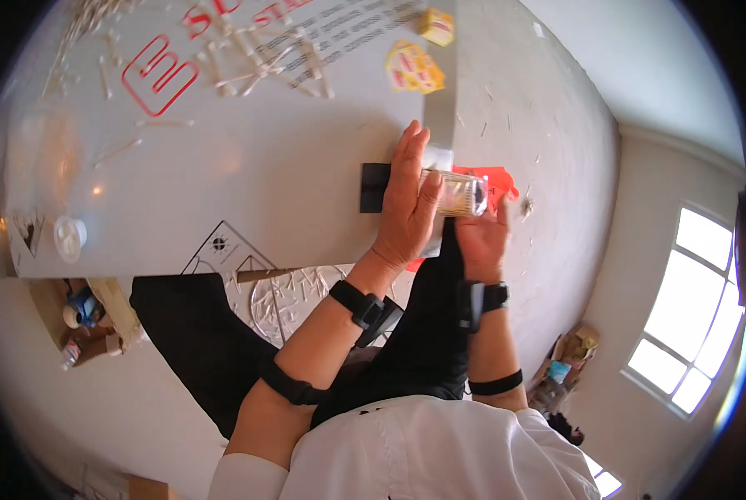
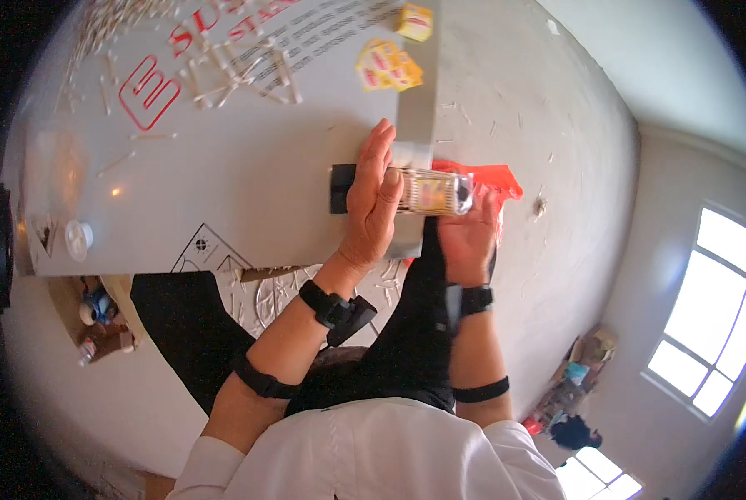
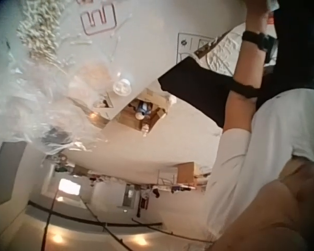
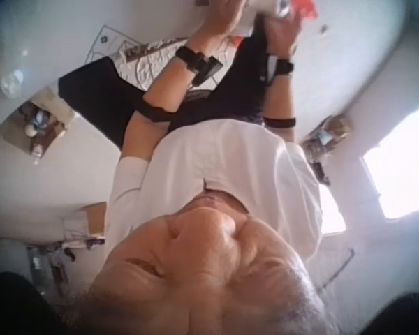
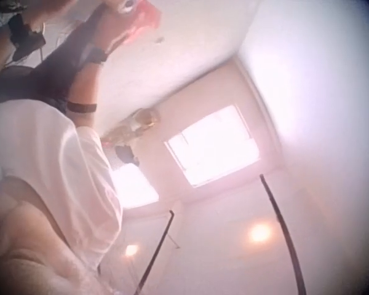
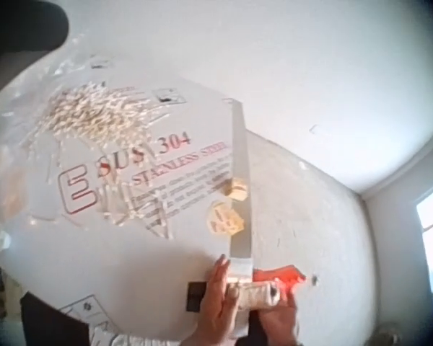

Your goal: Picking up a group of cotton swabs and inserting them into a small labeled plastic bag.

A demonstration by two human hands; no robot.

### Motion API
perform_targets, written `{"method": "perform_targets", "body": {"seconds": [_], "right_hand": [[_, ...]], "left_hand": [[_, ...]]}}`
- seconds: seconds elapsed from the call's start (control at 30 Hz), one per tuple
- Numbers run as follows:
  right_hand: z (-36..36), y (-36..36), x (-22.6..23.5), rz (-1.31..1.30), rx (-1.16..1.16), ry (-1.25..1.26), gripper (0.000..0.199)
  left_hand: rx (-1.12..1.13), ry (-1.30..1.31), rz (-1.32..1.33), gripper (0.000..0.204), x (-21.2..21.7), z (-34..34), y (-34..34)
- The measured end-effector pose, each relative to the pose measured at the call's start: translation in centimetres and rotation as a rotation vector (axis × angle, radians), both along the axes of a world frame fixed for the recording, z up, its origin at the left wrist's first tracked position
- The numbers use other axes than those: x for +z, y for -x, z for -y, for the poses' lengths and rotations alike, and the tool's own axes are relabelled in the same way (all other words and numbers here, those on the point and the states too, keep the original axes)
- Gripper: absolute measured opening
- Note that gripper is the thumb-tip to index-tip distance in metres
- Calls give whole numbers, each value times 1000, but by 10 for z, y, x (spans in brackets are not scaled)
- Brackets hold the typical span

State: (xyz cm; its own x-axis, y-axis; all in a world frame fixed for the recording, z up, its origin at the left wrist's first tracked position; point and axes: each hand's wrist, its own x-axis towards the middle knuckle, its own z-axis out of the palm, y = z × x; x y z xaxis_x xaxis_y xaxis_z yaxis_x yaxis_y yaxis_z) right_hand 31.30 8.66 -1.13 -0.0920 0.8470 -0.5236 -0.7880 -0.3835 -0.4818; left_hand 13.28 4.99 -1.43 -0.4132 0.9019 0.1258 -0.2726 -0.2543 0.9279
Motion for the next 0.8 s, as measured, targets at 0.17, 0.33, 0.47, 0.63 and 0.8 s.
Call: {"method": "perform_targets", "body": {"seconds": [0.17,0.33,0.47,0.63,0.8], "right_hand": [[20,17,-17,-137,-74,-123,44],[20,45,-7,-82,-121,-120,50],[17,51,-1,7,-174,-73,48],[17,53,7,-67,-164,22,47],[16,59,9,-113,-166,22,46]], "left_hand": [[-109,45,81,61,6,-8,-23],[-66,56,21,67,10,-9,-25],[-24,79,3,74,9,-13,-35],[-67,80,-5,75,10,-20,-52],[-74,82,-19,76,12,-24,-60]]}}
